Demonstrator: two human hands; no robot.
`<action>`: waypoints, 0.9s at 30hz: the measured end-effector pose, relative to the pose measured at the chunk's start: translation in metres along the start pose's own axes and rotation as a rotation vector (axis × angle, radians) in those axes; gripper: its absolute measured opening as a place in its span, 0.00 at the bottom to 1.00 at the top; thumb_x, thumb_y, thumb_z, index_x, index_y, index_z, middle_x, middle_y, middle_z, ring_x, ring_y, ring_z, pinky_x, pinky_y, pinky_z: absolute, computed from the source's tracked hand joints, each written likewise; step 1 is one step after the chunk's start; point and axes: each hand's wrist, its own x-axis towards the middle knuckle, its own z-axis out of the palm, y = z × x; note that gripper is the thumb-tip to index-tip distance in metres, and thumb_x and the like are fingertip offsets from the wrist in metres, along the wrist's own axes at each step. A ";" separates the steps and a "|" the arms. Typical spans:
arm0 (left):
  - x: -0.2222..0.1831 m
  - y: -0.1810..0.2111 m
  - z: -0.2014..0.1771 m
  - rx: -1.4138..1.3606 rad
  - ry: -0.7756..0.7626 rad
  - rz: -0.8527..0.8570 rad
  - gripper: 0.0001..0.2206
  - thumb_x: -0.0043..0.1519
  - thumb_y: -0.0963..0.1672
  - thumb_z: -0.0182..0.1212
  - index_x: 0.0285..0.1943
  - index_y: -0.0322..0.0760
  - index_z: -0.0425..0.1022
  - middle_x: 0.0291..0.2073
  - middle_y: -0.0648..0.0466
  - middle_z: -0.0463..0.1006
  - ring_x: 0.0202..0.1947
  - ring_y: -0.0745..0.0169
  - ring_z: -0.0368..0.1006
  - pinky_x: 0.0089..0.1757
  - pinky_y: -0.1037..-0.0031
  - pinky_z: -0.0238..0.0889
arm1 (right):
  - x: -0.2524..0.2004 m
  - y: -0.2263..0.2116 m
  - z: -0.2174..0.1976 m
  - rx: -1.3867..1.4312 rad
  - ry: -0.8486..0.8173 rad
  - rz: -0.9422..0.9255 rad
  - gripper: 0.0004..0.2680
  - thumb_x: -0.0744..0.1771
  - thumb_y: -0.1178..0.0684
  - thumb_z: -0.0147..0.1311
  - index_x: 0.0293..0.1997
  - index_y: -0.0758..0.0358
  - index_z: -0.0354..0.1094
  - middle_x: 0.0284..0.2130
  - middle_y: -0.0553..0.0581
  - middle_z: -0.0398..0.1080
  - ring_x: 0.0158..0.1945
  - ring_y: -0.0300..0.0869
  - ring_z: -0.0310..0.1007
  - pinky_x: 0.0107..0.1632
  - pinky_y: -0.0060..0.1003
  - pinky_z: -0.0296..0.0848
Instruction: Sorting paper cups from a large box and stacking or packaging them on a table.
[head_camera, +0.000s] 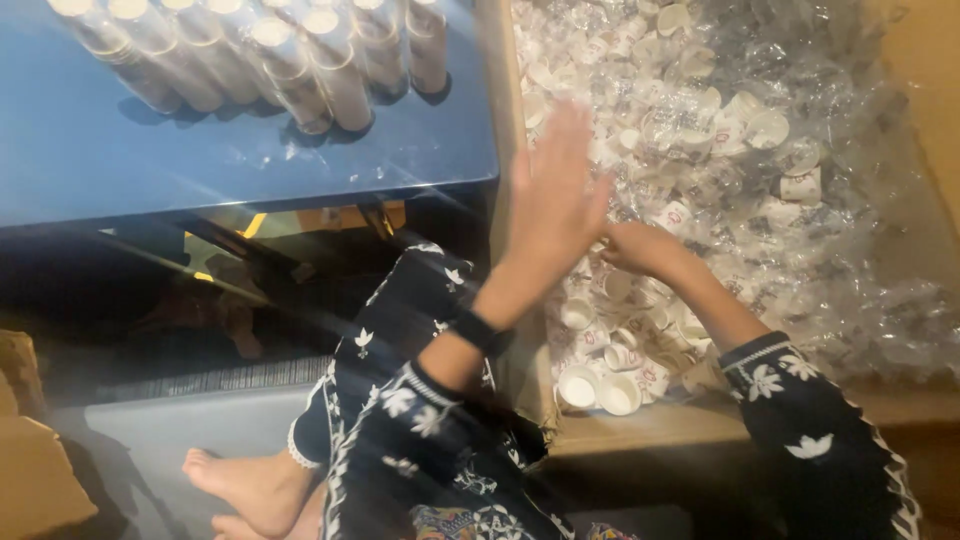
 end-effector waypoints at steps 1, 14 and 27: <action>0.015 0.015 0.020 0.027 -0.057 0.039 0.30 0.65 0.47 0.58 0.74 0.29 0.55 0.74 0.37 0.56 0.75 0.41 0.54 0.67 0.42 0.49 | 0.009 0.010 0.007 0.092 0.088 -0.145 0.14 0.66 0.54 0.51 0.60 0.53 0.68 0.49 0.64 0.75 0.53 0.56 0.74 0.55 0.51 0.71; 0.025 -0.046 0.184 0.343 0.024 -0.016 0.18 0.60 0.41 0.62 0.60 0.36 0.74 0.57 0.46 0.74 0.65 0.44 0.65 0.63 0.47 0.55 | 0.010 -0.002 0.025 0.316 0.219 -0.356 0.15 0.63 0.48 0.59 0.51 0.63 0.71 0.51 0.68 0.74 0.58 0.59 0.72 0.60 0.48 0.69; 0.009 -0.030 0.180 0.409 -0.079 0.010 0.09 0.55 0.42 0.60 0.43 0.44 0.81 0.41 0.53 0.77 0.52 0.50 0.71 0.56 0.44 0.58 | 0.029 0.029 0.039 0.157 0.296 -0.034 0.17 0.64 0.43 0.54 0.54 0.62 0.71 0.51 0.72 0.73 0.55 0.66 0.71 0.52 0.55 0.71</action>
